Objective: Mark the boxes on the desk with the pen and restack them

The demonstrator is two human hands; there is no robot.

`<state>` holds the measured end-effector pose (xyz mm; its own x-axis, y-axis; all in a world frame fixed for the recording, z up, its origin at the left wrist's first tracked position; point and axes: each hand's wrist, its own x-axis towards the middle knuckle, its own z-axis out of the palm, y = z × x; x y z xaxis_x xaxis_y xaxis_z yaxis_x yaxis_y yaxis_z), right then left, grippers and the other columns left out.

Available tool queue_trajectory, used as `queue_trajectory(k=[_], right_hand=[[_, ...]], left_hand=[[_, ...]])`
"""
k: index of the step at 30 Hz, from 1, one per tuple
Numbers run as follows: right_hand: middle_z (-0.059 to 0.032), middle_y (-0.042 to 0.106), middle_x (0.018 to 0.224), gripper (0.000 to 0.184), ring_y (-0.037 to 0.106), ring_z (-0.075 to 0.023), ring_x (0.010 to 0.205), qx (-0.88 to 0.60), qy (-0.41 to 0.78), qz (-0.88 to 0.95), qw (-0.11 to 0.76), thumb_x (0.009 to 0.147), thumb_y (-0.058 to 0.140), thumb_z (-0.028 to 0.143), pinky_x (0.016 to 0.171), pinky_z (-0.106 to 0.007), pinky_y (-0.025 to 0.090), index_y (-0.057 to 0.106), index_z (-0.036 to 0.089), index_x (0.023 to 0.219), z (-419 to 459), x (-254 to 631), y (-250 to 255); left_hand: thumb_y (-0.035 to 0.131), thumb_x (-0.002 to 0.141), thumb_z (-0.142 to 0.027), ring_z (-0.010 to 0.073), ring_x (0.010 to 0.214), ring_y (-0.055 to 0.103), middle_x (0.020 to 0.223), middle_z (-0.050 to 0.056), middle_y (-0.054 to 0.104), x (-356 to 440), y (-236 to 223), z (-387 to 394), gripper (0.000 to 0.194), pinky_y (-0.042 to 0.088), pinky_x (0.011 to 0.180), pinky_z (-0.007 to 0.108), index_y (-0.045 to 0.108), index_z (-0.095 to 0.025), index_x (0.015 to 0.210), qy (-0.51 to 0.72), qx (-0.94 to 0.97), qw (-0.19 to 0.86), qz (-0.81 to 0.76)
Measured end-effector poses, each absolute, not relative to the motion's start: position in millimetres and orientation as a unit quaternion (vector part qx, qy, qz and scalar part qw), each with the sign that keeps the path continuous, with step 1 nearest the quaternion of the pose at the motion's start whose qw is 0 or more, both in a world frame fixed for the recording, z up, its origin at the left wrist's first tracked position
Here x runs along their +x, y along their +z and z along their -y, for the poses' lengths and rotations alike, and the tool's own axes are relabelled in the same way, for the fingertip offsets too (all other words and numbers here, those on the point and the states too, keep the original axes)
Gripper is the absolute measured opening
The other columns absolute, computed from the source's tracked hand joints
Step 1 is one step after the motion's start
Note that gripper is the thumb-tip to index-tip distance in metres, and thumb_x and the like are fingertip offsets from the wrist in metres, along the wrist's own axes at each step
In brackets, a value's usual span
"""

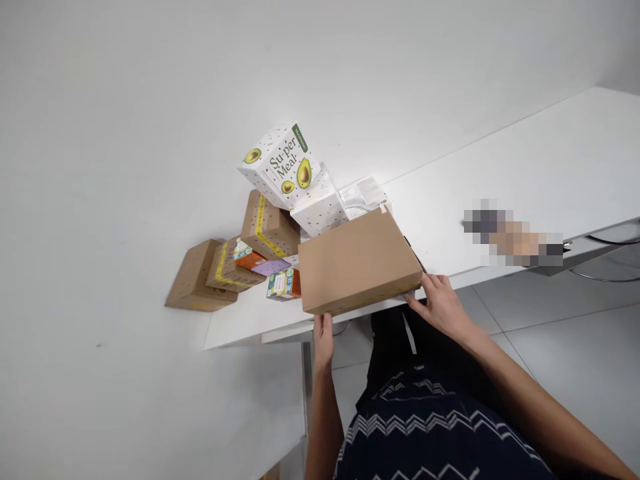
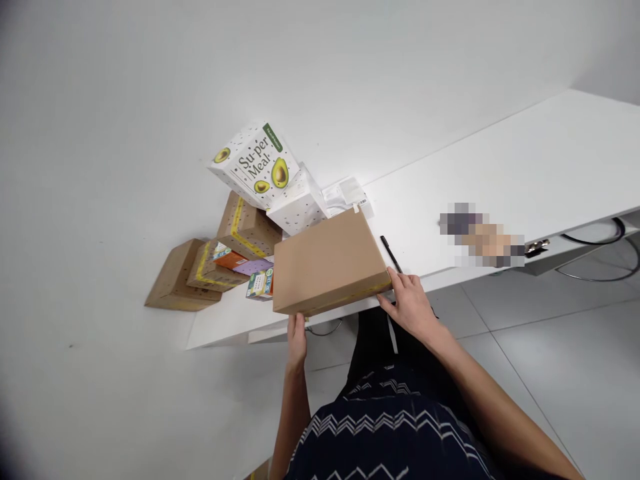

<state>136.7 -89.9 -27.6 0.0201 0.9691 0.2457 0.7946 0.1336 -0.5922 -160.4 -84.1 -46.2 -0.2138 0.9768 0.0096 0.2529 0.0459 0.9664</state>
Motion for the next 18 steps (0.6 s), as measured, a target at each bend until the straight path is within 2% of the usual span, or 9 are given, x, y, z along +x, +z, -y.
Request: queue_trajectory(k=[3, 6, 13, 18], right_hand=[[-0.0139, 0.062, 0.094, 0.046, 0.049, -0.0313, 0.089, -0.645, 0.129, 0.695, 0.292, 0.086, 0.049, 0.039, 0.075, -0.044, 0.046, 0.050, 0.015, 0.126, 90.9, 136.9, -29.0], [-0.0136, 0.063, 0.094, 0.043, 0.049, -0.0313, 0.090, -0.648, 0.129, 0.695, 0.283, 0.086, 0.049, 0.036, 0.074, -0.042, 0.046, 0.051, 0.016, 0.124, 91.5, 136.7, -27.3], [-0.0129, 0.063, 0.098, 0.047, 0.050, -0.0303, 0.091, -0.642, 0.168, 0.681, 0.310, 0.086, 0.049, 0.041, 0.074, -0.043, 0.047, 0.050, 0.018, 0.127, 95.6, 139.2, -19.1], [-0.0104, 0.062, 0.104, 0.056, 0.050, -0.0298, 0.096, -0.625, 0.195, 0.655, 0.377, 0.087, 0.049, 0.048, 0.083, -0.048, 0.047, 0.042, 0.026, 0.138, 101.1, 144.3, -2.2]], left_hand=[[0.066, 0.077, -0.047, 0.0226, 0.119, 0.054, 0.124, 0.011, 0.060, -155.3, -44.4, 85.1, 0.057, 0.040, 0.103, 0.038, 0.050, -0.021, 0.125, 0.467, 0.505, 0.397, -0.608], [0.070, 0.074, -0.042, 0.0225, 0.115, 0.056, 0.121, 0.011, 0.061, -153.2, -44.0, 83.9, 0.057, 0.041, 0.101, 0.038, 0.050, -0.020, 0.122, 0.473, 0.507, 0.400, -0.599], [0.070, 0.075, -0.040, 0.0227, 0.117, 0.055, 0.124, 0.011, 0.059, -153.8, -32.9, 89.1, 0.061, 0.040, 0.102, 0.038, 0.048, -0.022, 0.129, 0.483, 0.499, 0.426, -0.580], [0.061, 0.082, -0.045, 0.0232, 0.124, 0.050, 0.131, 0.009, 0.055, -154.8, -7.4, 97.9, 0.059, 0.039, 0.105, 0.036, 0.046, -0.024, 0.135, 0.501, 0.512, 0.400, -0.571]])
